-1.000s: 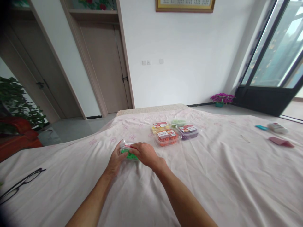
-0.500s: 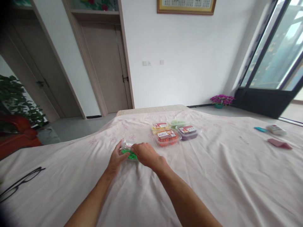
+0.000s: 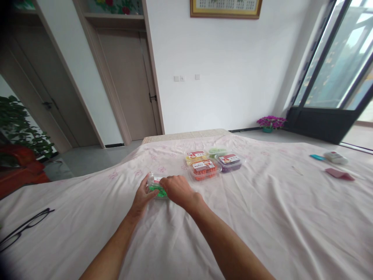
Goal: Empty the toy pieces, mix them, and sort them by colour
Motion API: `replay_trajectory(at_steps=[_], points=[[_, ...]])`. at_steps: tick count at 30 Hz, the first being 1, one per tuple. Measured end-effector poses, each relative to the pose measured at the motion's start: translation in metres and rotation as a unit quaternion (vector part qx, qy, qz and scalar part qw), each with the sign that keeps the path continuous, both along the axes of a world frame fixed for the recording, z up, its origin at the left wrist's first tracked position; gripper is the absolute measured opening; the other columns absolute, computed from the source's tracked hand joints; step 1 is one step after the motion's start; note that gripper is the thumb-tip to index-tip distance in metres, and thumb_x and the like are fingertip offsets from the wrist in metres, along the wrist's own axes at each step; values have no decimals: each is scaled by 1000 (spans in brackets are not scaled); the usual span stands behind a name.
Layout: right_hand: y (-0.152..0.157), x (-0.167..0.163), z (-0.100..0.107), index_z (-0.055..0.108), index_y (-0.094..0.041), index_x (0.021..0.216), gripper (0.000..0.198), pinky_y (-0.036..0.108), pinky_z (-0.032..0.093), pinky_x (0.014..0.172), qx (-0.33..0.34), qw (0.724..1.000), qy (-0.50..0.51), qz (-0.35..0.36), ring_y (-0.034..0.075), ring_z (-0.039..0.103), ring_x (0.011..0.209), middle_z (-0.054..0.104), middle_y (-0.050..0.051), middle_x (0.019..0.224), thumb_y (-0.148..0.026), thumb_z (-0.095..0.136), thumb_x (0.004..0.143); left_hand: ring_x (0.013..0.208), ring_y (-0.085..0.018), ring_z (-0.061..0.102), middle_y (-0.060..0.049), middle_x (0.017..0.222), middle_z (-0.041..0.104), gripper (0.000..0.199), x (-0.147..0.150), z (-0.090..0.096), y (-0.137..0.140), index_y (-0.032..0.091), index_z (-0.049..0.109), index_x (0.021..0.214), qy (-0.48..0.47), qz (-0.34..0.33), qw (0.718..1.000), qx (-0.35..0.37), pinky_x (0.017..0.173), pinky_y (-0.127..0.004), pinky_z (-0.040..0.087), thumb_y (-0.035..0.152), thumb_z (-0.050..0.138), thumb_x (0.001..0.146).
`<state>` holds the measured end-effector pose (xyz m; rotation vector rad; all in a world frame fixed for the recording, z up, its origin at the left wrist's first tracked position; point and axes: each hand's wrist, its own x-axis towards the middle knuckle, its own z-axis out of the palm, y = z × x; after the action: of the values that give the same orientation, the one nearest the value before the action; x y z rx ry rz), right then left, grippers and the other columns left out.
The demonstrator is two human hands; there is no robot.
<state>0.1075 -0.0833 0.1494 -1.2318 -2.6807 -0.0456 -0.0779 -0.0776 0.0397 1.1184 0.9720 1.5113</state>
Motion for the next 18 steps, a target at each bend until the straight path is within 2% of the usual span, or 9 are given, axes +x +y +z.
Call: replay_trajectory(at_steps=[6, 10, 18], points=[[0, -3, -4, 67, -19, 93, 29, 26, 34, 61, 9, 1000, -1, 5, 19, 67, 77, 73, 8, 94, -28, 41, 100, 115, -28, 61, -16, 128, 61, 112, -1, 0, 0, 15, 24, 151, -28, -25, 999, 13, 95, -36, 49, 46, 84, 62], [-2, -7, -10, 65, -17, 92, 32, 26, 35, 61, 20, 999, 25, -6, 18, 67, 78, 72, 8, 94, -28, 37, 101, 114, -28, 61, -16, 128, 61, 112, 2, 4, 0, 14, 29, 149, -18, 15, 1000, -6, 93, -36, 49, 48, 85, 58], [-6, -13, -21, 61, -19, 99, 25, 24, 35, 61, 10, 996, 66, -61, 18, 66, 82, 70, 7, 96, -24, 37, 100, 113, -25, 61, -11, 127, 61, 90, 10, 6, 2, 19, 43, 141, -8, 83, 996, -11, 94, -33, 49, 43, 82, 63]])
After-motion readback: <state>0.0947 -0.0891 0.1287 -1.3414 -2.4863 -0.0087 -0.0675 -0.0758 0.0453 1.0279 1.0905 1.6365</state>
